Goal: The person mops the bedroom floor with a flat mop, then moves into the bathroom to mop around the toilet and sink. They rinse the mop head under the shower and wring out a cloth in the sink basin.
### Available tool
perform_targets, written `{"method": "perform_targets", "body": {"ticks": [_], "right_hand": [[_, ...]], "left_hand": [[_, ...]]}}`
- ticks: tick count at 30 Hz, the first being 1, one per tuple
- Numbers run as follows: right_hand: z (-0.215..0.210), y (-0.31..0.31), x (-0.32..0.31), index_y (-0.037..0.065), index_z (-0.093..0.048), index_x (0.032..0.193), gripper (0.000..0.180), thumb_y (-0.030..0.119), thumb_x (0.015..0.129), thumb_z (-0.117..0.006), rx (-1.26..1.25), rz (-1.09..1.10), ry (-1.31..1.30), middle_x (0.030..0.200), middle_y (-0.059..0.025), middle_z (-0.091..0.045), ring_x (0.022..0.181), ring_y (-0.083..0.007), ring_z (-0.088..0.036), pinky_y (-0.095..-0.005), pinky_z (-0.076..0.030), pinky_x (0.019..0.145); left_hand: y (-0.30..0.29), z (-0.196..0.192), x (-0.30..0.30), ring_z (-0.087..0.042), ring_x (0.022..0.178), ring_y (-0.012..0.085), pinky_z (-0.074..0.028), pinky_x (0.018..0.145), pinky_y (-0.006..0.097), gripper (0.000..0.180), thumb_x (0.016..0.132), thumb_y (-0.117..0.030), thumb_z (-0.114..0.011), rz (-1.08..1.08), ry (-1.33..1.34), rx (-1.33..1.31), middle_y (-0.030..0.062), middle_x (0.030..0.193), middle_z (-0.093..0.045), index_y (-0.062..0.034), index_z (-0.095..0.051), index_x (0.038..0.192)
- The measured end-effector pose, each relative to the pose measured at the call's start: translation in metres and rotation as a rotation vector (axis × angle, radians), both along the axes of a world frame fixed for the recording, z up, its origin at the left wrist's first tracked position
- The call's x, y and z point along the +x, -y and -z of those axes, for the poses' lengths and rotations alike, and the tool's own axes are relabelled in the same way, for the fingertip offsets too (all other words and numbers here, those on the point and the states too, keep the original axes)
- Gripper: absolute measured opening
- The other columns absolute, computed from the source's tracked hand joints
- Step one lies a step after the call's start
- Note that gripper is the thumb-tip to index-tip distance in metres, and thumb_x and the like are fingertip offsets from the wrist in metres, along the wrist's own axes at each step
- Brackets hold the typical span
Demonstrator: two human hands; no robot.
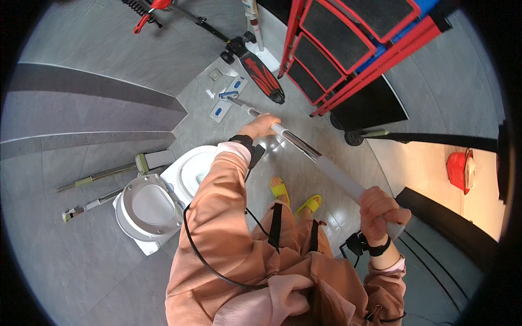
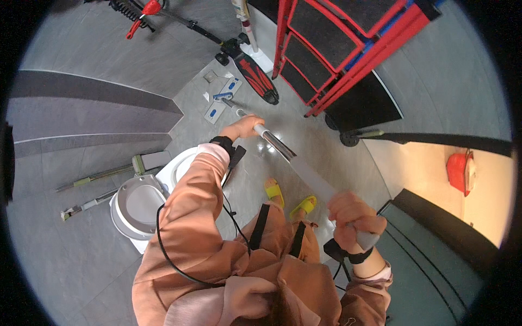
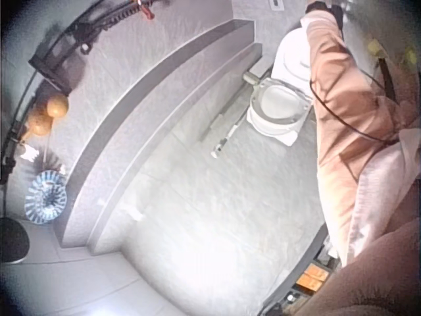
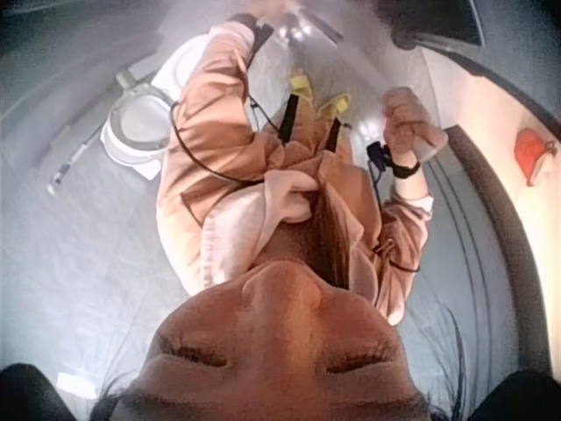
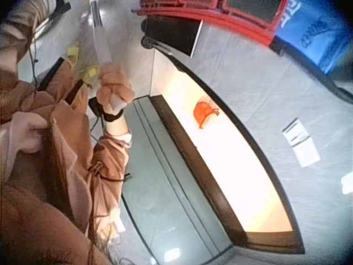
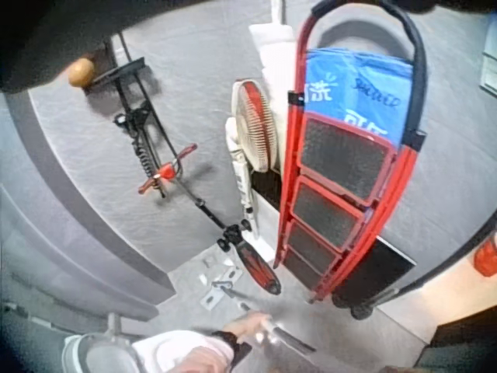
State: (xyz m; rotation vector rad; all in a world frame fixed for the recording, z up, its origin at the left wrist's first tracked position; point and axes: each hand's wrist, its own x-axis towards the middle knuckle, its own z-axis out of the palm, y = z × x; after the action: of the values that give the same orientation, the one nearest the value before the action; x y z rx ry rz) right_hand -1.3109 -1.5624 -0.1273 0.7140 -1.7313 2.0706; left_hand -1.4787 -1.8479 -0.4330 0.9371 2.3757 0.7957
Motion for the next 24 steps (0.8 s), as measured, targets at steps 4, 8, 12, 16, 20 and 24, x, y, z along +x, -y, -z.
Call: {"method": "perform_targets", "body": {"ticks": [4,8,12,16,20,24], "right_hand": [[0.028,0.052,-0.033,0.011,-0.031,0.089,0.021,0.012,0.089,-0.052,0.102,-0.024,-0.070,0.070,-0.0079,-0.050,0.059,-0.0209,-0.051,-0.0409,-0.045,0.061],[0.027,0.077,-0.054,0.012,-0.031,0.097,0.026,0.017,0.089,-0.055,0.219,-0.158,-0.021,0.083,-0.0102,-0.053,0.072,-0.0240,-0.055,-0.0470,-0.046,0.073],[-0.022,0.064,-0.065,0.010,-0.037,0.107,0.042,0.016,0.080,-0.068,0.163,-0.272,-0.066,0.093,-0.0148,-0.057,0.083,-0.0344,-0.059,-0.0540,-0.046,0.078],[-0.092,0.021,-0.085,0.012,-0.040,0.107,0.038,0.030,0.084,-0.064,0.227,-0.148,-0.223,0.076,-0.0072,-0.058,0.065,-0.0221,-0.063,-0.0388,-0.053,0.063],[-0.105,-0.003,-0.137,0.014,-0.041,0.097,0.031,0.032,0.084,-0.063,0.080,0.070,-0.066,0.069,-0.0001,-0.049,0.058,-0.0145,-0.055,-0.0307,-0.046,0.059],[-0.066,0.015,-0.204,0.014,-0.039,0.091,0.036,0.034,0.080,-0.067,0.087,-0.052,0.020,0.069,-0.0023,-0.047,0.057,-0.0173,-0.054,-0.0315,-0.045,0.054]], "left_hand": [[0.049,0.020,-0.031,-0.055,0.093,0.0305,-0.042,0.082,0.039,0.017,0.068,-0.013,-0.065,-0.212,-0.133,-0.074,0.0077,0.089,-0.061,-0.0137,-0.058,0.084],[0.075,0.026,-0.030,-0.055,0.091,0.0330,-0.044,0.080,0.040,0.022,0.064,-0.005,-0.063,-0.627,-0.225,0.047,0.0111,0.090,-0.060,-0.0110,-0.057,0.084],[0.068,-0.011,-0.010,-0.054,0.087,0.0354,-0.043,0.079,0.042,0.021,0.063,-0.005,-0.064,-0.673,-0.388,0.347,0.0132,0.083,-0.057,-0.0070,-0.055,0.082],[0.038,-0.067,0.007,-0.054,0.089,0.0355,-0.044,0.085,0.042,0.021,0.067,-0.014,-0.066,-0.427,-0.289,0.336,0.0139,0.086,-0.059,-0.0082,-0.057,0.085],[0.020,-0.091,0.007,-0.055,0.091,0.0350,-0.045,0.080,0.043,0.026,0.068,-0.017,-0.066,-0.314,-0.066,0.220,0.0128,0.087,-0.059,-0.0090,-0.059,0.092],[0.039,-0.065,0.007,-0.055,0.090,0.0346,-0.044,0.077,0.042,0.023,0.068,-0.016,-0.066,-0.550,-0.067,0.261,0.0124,0.086,-0.059,-0.0088,-0.058,0.089]]}}
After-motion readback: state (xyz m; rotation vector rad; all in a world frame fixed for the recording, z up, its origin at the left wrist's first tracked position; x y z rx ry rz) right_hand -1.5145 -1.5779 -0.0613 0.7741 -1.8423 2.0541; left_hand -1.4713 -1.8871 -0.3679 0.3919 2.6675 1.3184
